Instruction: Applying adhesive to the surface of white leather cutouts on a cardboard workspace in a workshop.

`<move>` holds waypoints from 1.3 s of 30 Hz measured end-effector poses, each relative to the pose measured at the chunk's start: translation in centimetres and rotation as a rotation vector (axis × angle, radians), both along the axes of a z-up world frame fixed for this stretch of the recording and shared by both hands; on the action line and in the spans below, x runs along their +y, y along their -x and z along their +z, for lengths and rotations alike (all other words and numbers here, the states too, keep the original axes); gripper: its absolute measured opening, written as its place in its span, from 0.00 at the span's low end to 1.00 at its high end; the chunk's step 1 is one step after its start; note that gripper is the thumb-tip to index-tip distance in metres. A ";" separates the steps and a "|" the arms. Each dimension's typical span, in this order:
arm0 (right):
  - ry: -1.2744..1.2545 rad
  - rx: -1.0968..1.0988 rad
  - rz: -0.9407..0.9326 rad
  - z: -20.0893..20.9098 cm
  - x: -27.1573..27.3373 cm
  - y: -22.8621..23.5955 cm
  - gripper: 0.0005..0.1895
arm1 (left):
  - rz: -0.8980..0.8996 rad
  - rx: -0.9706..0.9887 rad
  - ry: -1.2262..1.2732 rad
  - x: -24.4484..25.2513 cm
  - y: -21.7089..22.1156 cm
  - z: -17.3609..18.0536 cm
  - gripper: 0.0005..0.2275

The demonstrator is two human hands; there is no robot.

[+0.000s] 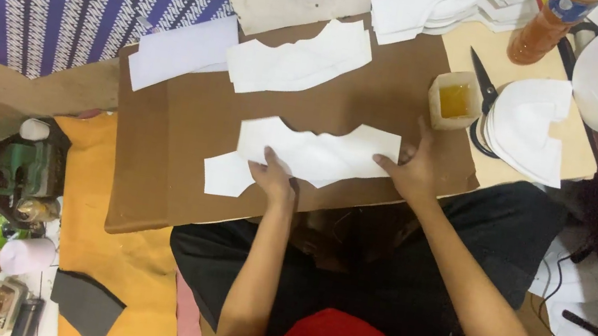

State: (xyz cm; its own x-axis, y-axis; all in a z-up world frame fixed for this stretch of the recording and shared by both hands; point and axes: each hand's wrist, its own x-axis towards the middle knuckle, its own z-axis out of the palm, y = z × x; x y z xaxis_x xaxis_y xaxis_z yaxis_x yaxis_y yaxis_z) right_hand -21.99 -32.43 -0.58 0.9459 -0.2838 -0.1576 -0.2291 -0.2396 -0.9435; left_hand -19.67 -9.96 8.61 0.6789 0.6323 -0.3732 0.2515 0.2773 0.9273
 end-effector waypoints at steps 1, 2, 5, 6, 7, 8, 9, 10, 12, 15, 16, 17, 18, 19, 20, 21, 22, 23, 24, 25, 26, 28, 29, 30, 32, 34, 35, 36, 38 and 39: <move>0.000 -0.001 0.001 0.1 0.4 -0.2 0.61 | 0.001 -0.001 0.000 0.2 0.0 -1.2 0.36; 0.178 -0.008 0.013 0.2 0.9 -0.4 0.59 | -0.012 0.024 -0.095 0.4 -0.1 -2.4 0.35; 0.487 -0.025 0.069 3.9 2.7 0.1 0.54 | -0.023 0.041 -0.245 2.3 0.2 -7.8 0.32; 0.620 -0.034 0.111 5.8 3.3 0.5 0.52 | -0.022 0.034 -0.296 3.1 0.4 -9.8 0.31; 0.620 -0.037 0.108 5.4 3.0 0.4 0.52 | -0.024 0.030 -0.296 2.9 1.7 -8.6 0.31; 0.798 -0.129 0.081 4.9 2.6 0.4 0.52 | -0.017 0.007 -0.290 2.6 3.0 -7.4 0.31; 0.974 -0.220 0.052 4.5 2.1 0.4 0.52 | -0.012 -0.015 -0.284 2.3 4.2 -6.2 0.32; 0.974 -0.221 0.048 4.0 0.7 -0.2 0.52 | -0.015 -0.017 -0.285 1.7 5.0 -5.6 0.32; 1.428 -0.697 -0.217 2.7 -1.9 -1.1 0.38 | -0.082 -0.201 -0.726 0.4 7.0 -4.7 0.34; 1.234 -0.586 -0.092 5.6 -7.7 -1.9 0.37 | -0.415 -0.510 -0.982 -2.4 5.2 -4.6 0.09; 1.236 -0.578 -0.084 5.2 -8.6 -2.1 0.37 | -0.418 -0.501 -0.978 -3.1 4.8 -5.6 0.09; 1.271 -0.488 -0.051 5.1 -9.6 -2.9 0.30 | -0.671 -0.540 -0.988 -3.9 3.9 -6.5 0.11; 1.303 -0.397 -0.018 5.0 -10.7 -3.6 0.26 | -0.925 -0.577 -0.990 -4.9 2.9 -7.2 0.14; 1.306 -0.401 -0.019 6.3 -10.7 -4.3 0.26 | -0.922 -0.581 -0.989 -5.2 1.9 -7.8 0.14; 1.255 -0.193 0.145 7.6 -10.7 -4.9 0.30 | -1.059 -0.585 -1.139 -5.5 0.8 -8.4 0.15; 1.186 0.016 0.302 8.8 -10.5 -5.6 0.37 | -1.199 -0.582 -1.292 -5.5 -0.2 -9.0 0.17; 1.185 0.013 0.300 8.9 -10.4 -6.1 0.37 | -1.198 -0.583 -1.295 -5.5 -0.7 -9.5 0.17; 1.147 0.076 0.340 8.9 -10.3 -6.6 0.38 | -1.233 -0.529 -1.326 -5.5 -1.2 -10.0 0.19; 1.109 0.138 0.379 9.0 -10.2 -7.2 0.39 | -1.267 -0.474 -1.357 -5.6 -1.7 -10.5 0.22; 1.105 0.135 0.377 7.9 -10.4 -7.3 0.39 | -1.266 -0.474 -1.362 -5.4 -1.7 -10.5 0.22; 1.168 0.140 0.366 6.9 -10.6 -7.5 0.36 | -1.269 -0.410 -1.376 -5.2 -1.7 -10.6 0.23; 1.228 0.146 0.358 6.4 -10.5 -7.3 0.33 | -1.273 -0.341 -1.390 -4.8 -1.8 -10.7 0.24; 1.264 0.083 0.323 7.0 -10.3 -6.9 0.32 | -1.271 -0.352 -1.380 -4.7 -1.8 -10.8 0.24; 1.299 0.021 0.288 7.6 -10.1 -6.5 0.30 | -1.270 -0.364 -1.370 -4.5 -1.8 -10.9 0.24; 1.314 -0.125 0.241 8.6 -10.3 -5.3 0.24 | -1.255 -0.389 -1.371 -4.5 -2.0 -10.8 0.24; 1.320 -0.263 0.210 8.5 -10.7 -4.0 0.18 | -1.243 -0.397 -1.362 -4.4 -1.4 -10.5 0.24; 1.356 -0.298 0.215 7.9 -11.3 -3.7 0.16 | -1.242 -0.401 -1.362 -4.5 -1.5 -10.1 0.24; 1.391 -0.333 0.221 7.4 -11.8 -3.3 0.15 | -1.242 -0.405 -1.361 -4.5 -1.6 -9.7 0.23; 1.403 -0.363 0.208 7.4 -12.2 -2.6 0.14 | -1.223 -0.408 -1.396 -5.0 -1.7 -10.3 0.23; 1.413 -0.404 0.199 7.4 -12.2 -2.4 0.13 | -1.192 -0.408 -1.435 -5.1 -1.8 -10.6 0.24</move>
